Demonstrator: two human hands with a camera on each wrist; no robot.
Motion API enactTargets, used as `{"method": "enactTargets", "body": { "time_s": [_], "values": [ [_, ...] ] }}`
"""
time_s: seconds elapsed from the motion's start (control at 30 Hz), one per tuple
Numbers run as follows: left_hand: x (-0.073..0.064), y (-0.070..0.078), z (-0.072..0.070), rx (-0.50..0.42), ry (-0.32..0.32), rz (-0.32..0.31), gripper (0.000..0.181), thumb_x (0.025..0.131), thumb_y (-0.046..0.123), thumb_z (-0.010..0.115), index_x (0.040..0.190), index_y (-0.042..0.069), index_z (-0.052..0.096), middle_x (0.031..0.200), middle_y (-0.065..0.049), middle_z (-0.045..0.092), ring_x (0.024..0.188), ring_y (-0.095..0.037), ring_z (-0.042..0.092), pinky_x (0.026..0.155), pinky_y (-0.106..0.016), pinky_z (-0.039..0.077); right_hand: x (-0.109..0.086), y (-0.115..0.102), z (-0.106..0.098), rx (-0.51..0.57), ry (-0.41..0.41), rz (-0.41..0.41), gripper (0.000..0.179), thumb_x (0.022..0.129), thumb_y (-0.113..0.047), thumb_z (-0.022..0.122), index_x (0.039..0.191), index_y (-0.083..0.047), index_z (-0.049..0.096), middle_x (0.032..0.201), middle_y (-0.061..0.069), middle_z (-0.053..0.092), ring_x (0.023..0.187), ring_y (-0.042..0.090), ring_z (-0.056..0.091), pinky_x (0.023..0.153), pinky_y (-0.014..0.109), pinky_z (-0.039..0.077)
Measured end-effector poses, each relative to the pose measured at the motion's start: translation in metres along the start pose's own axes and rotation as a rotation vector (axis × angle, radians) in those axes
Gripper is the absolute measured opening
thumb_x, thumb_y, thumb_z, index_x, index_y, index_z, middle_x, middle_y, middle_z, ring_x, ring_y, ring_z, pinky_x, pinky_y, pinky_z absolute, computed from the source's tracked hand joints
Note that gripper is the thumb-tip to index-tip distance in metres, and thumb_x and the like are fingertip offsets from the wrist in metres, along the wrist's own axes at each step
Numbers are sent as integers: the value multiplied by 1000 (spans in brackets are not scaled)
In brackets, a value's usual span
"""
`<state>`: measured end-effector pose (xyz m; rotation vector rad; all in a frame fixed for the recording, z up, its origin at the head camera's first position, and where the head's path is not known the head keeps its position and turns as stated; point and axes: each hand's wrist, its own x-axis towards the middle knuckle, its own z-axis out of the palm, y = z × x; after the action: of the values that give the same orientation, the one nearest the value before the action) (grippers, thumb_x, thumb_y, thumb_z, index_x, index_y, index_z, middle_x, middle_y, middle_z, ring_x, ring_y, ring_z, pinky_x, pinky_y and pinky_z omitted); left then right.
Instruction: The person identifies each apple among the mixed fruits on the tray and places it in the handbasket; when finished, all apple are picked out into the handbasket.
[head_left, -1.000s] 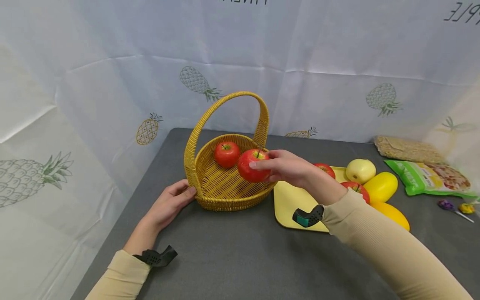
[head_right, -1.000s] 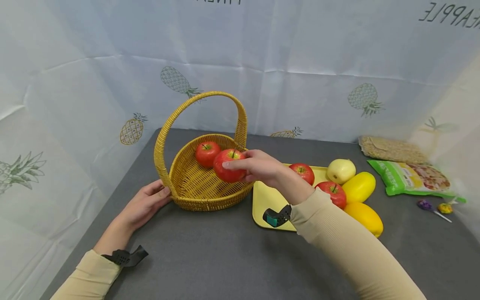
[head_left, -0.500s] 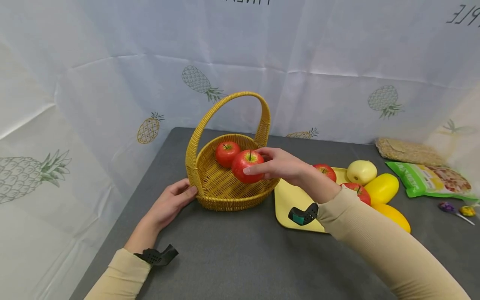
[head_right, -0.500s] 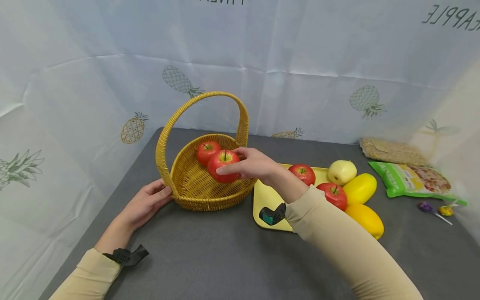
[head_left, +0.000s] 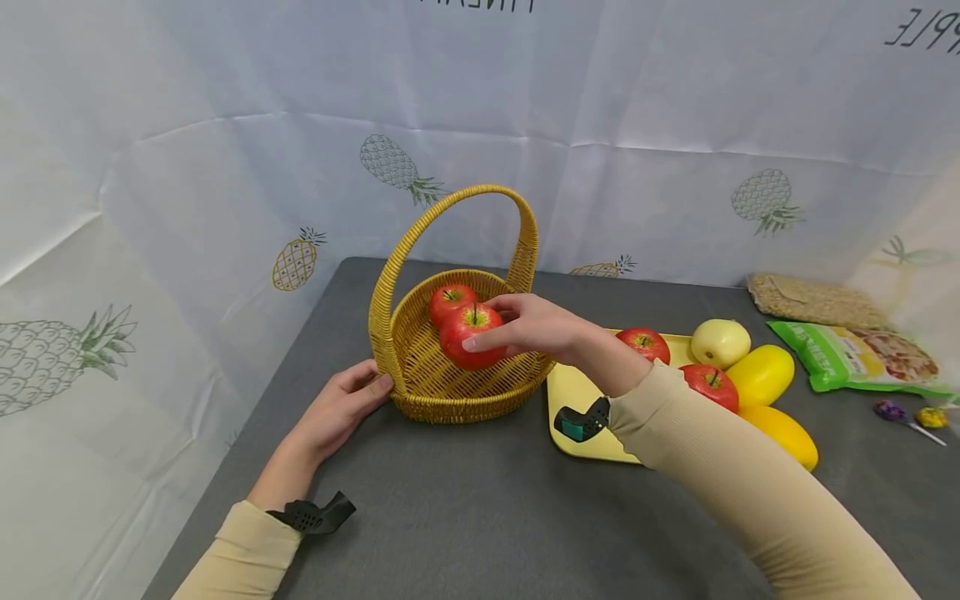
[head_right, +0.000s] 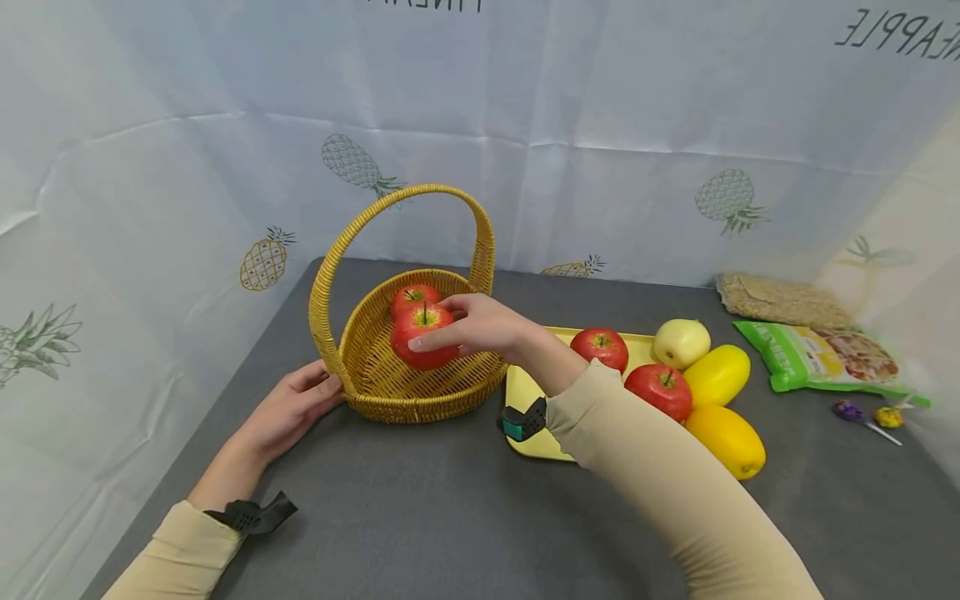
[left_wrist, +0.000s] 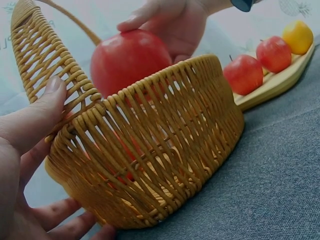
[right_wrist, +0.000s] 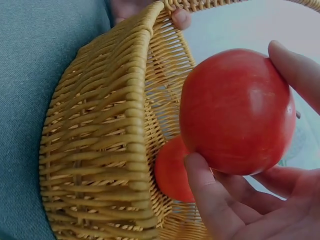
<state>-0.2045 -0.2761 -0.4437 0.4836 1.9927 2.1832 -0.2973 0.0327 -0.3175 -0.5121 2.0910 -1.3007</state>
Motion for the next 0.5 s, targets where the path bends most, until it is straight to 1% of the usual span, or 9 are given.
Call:
{"method": "enactTargets", "body": {
  "time_s": [0.07, 0.2, 0.3, 0.43, 0.5],
  "values": [
    [0, 1, 0, 2, 2, -1, 15, 108, 11, 55, 119, 6, 64, 125, -13, 60, 116, -13, 59, 101, -27, 48, 2, -2, 1, -16, -5, 6, 68, 87, -35, 82, 142, -12, 52, 132, 10, 57, 118, 28, 56, 98, 49, 52],
    [0, 2, 0, 6, 6, -5, 14, 107, 11, 56, 116, 13, 67, 122, -7, 61, 116, -13, 59, 101, -27, 48, 6, -6, 2, -31, -12, 23, 65, 87, -34, 82, 140, -12, 53, 131, 10, 58, 116, 29, 57, 101, 52, 49],
    [0, 2, 0, 7, 7, -6, 14, 107, 12, 56, 116, 15, 67, 122, -7, 61, 116, -13, 59, 100, -26, 48, 11, -9, 1, -22, -3, 42, 64, 87, -32, 83, 138, -10, 53, 131, 11, 57, 116, 29, 57, 104, 54, 46],
    [-1, 2, 1, 4, 10, -7, 14, 107, 12, 56, 117, 12, 67, 124, -11, 61, 115, -13, 59, 100, -26, 48, 15, -10, -1, -17, 11, 64, 65, 87, -31, 84, 138, -8, 52, 133, 11, 55, 119, 28, 57, 104, 51, 47],
    [0, 2, 1, 2, 9, -5, 16, 107, 12, 57, 119, 6, 65, 124, -13, 61, 115, -13, 60, 101, -27, 48, 17, -10, -2, -12, 7, 74, 65, 88, -31, 83, 139, -7, 51, 133, 12, 55, 120, 28, 57, 104, 50, 48]
  ]
}}
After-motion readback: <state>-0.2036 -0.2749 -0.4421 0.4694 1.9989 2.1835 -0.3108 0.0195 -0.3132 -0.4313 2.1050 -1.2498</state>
